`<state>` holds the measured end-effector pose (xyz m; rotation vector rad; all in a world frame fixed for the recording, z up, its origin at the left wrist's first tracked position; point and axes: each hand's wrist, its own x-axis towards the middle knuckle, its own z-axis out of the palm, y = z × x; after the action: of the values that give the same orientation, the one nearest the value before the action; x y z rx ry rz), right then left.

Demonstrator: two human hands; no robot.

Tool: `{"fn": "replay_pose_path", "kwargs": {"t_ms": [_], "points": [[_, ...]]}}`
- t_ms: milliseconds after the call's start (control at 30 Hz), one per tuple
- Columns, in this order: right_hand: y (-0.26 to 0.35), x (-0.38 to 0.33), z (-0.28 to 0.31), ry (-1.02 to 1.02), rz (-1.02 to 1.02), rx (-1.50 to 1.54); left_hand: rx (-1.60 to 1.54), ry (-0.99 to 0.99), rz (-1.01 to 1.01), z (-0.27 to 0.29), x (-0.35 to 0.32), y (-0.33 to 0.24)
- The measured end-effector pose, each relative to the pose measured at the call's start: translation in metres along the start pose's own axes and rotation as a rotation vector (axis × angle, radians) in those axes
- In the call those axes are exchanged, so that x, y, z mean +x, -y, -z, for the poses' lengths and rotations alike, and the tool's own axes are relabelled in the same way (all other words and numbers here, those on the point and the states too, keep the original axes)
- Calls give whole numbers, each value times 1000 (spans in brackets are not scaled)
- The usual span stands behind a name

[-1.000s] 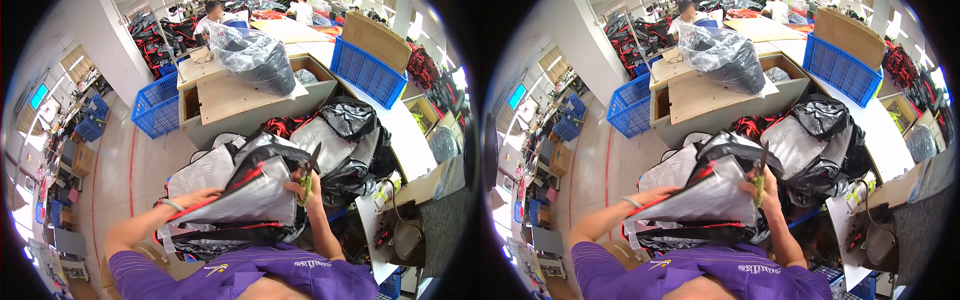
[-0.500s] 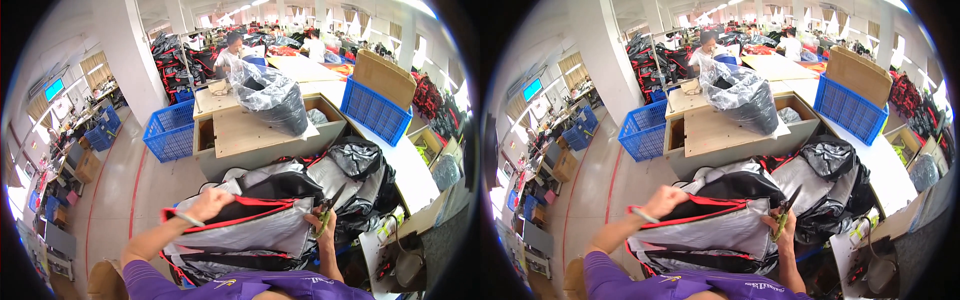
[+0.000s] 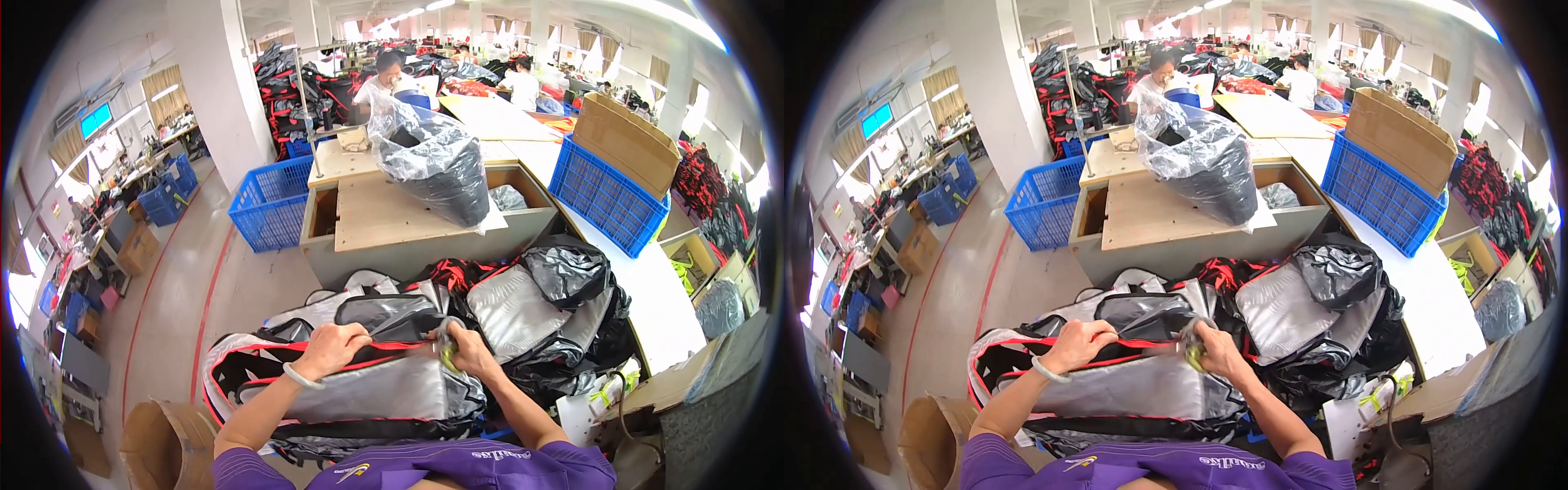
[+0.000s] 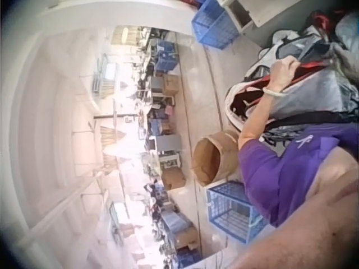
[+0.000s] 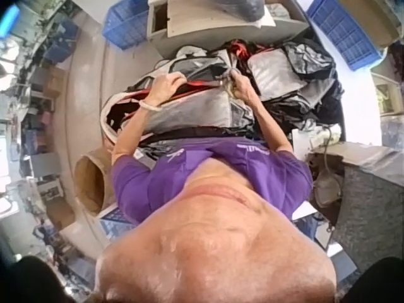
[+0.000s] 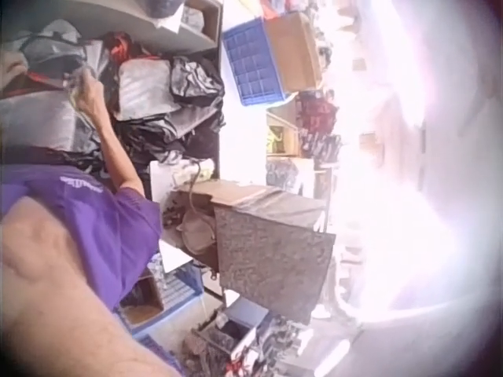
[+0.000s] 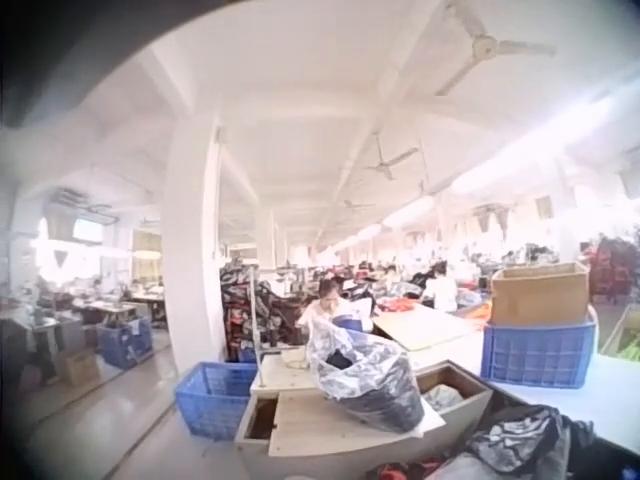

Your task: Trimming excess threads and fabric from manufactured sports bags using scissors.

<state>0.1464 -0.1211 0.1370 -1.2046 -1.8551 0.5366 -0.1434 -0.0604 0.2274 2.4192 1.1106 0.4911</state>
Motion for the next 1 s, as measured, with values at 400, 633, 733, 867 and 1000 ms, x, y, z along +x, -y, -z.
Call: {"fn": "replay_pose_path", "kwargs": {"t_ms": [400,633,733,867,1000], "points": [[-11,26,-27,-52,358,-14,-92,-394,5,-21,-62,23],[88,51,26,100,131,563,-117,-484,-104,98,-90,-47],[85,50,28,191,-102,747,-112,-302,-179,89,-76,-64],[26,35,-14,168,-307,862,-253,13,62,6,-78,-10],[7,47,-43,51,-395,882,-255,-68,261,-29,-65,28]]}}
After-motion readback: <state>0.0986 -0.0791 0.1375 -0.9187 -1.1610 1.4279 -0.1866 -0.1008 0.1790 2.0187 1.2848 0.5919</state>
